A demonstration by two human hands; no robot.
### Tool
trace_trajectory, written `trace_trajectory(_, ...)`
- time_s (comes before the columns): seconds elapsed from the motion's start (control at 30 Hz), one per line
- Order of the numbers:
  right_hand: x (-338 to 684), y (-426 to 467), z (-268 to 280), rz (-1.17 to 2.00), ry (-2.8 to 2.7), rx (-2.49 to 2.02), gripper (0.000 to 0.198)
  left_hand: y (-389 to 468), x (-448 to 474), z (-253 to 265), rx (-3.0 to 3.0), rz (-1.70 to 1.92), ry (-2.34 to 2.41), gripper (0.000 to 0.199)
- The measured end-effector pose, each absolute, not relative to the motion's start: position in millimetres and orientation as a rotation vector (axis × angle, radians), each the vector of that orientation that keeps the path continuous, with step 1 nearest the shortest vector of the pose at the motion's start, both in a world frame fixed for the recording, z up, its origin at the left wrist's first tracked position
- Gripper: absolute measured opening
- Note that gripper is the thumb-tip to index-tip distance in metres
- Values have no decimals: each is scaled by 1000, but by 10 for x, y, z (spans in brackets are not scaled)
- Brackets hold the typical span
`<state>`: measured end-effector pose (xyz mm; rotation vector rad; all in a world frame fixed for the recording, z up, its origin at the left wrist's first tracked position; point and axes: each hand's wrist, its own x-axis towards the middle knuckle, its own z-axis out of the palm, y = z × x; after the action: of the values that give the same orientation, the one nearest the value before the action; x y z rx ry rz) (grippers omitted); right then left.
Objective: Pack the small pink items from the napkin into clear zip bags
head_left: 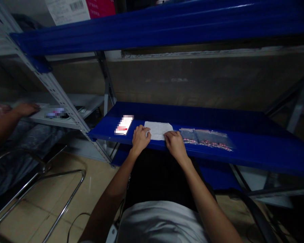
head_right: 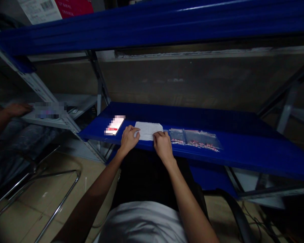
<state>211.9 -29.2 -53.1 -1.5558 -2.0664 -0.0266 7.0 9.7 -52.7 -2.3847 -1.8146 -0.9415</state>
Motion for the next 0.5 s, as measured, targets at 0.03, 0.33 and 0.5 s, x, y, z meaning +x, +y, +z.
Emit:
trace_trajectory(0.03, 2116, -322, -559, -52, -2054, -1534, 30, 92, 69, -529, -2382, -944, -1815, 30)
trace_trajectory(0.33, 2341, -656, -809, -146, -2232, -1139, 38, 52, 74, -495, -2383, -901, -1832, 31)
trace_trajectory(0.5, 2596, -958, -972, -237, -2264, -1075, 27, 37, 89, -488, -2373, -866, -1796, 31)
